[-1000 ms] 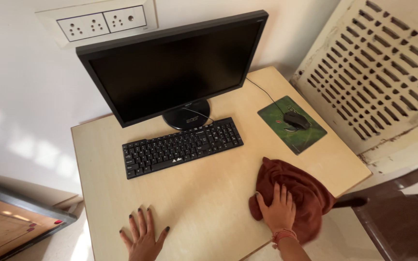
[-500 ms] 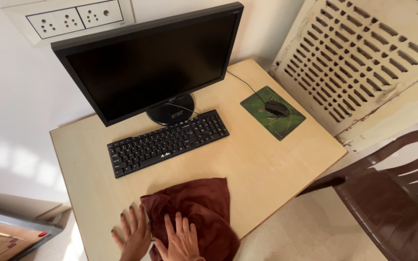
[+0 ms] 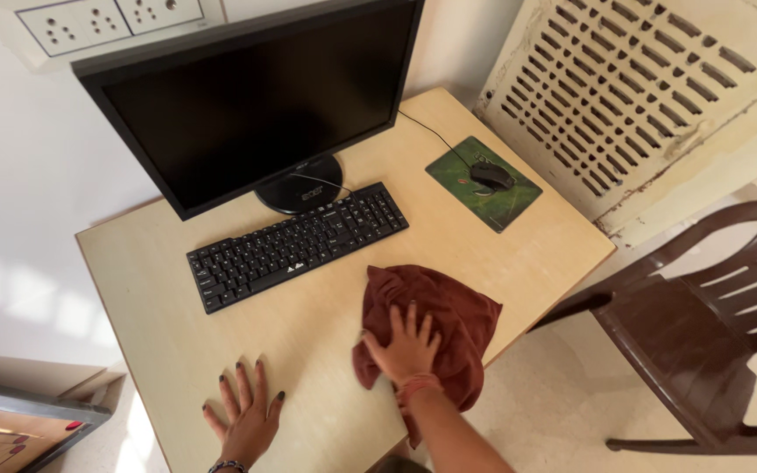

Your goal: The person wipes a small yellow booklet with a brown cloth, places it in a drawer, and then wipes the desk surface, mousepad, and area around the monitor. The person also briefly lifts and repositions the keyboard while continuing to wipe the desk.

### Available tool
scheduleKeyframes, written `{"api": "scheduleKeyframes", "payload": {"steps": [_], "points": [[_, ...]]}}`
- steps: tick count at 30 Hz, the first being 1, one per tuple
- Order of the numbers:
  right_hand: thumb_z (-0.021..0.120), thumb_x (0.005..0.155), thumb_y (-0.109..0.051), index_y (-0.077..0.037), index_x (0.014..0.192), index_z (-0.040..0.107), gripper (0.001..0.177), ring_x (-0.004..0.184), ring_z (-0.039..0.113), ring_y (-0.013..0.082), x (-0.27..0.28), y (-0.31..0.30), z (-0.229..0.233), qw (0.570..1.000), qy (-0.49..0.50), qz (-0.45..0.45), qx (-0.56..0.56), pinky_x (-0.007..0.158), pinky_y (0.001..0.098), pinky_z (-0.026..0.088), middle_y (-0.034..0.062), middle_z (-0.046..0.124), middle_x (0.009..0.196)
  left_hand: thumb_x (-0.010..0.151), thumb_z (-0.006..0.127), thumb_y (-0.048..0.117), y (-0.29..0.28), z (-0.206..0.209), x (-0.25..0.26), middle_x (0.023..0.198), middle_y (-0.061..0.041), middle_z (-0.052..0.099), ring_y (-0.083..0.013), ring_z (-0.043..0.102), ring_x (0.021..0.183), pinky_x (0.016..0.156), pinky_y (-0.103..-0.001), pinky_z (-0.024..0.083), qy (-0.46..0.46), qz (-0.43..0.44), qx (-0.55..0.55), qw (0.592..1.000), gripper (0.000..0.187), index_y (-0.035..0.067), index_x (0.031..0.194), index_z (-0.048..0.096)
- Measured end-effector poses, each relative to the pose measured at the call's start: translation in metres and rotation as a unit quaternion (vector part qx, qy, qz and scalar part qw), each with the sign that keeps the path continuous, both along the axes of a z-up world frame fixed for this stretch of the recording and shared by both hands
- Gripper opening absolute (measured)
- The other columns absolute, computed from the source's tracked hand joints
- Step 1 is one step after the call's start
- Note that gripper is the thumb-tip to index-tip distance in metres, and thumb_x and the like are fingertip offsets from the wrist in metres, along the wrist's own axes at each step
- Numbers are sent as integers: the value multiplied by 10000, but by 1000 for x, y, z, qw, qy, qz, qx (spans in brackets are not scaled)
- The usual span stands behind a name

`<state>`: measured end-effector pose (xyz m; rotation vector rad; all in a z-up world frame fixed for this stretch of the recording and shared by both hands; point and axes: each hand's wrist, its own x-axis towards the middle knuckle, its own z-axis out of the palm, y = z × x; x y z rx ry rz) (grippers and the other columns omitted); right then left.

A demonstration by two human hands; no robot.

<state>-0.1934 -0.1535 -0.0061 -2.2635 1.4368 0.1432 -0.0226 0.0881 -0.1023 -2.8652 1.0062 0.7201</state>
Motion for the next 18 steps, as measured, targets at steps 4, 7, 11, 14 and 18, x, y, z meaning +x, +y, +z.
{"api": "scheduleKeyframes", "payload": {"steps": [4, 7, 11, 14, 18], "points": [[579, 850, -655, -181, 1570, 382, 885, 1538, 103, 481, 23, 50, -6, 987, -17, 160, -23, 1180, 684, 99, 168, 183, 1694, 1000, 335, 571, -5, -1, 3, 1722, -20, -96, -373, -162, 1561, 1103, -743, -105, 10, 17, -9, 1000, 743, 377, 1634, -1], [609, 845, -636, -184, 1544, 442, 849, 1544, 110, 474, 28, 82, -5, 949, -85, 302, -8, 1192, 686, 81, 187, 214, 1690, 1022, 311, 532, -9, -3, 4, 1732, -20, -107, -382, -179, 1562, 1098, -758, -114, 32, 36, -5, 999, 672, 398, 1627, 50], [603, 876, -656, -165, 1541, 460, 839, 1567, 115, 442, 28, 65, 0, 905, -110, 411, 15, 1240, 645, 70, 176, 241, 1685, 1037, 296, 542, -13, 1, 8, 1752, -16, -134, -370, -197, 1569, 1098, -759, -130, 33, 45, 13, 998, 608, 399, 1600, 118], [590, 867, -660, -172, 1573, 380, 884, 1550, 55, 412, 26, 25, 3, 925, -93, 360, 76, 1199, 624, 35, 152, 157, 1699, 1012, 303, 561, -20, 8, 3, 1727, -17, -139, -364, -212, 1558, 1109, -755, -146, 45, 94, -15, 994, 658, 441, 1613, 63], [624, 849, -655, -150, 1544, 420, 883, 1552, 123, 394, 7, -43, 4, 946, -109, 307, -1, 1224, 606, 100, 143, 238, 1675, 976, 351, 591, -51, 8, -7, 1704, -84, -126, -405, -220, 1533, 1093, -758, -138, 19, 179, -55, 982, 726, 426, 1615, 48]]}}
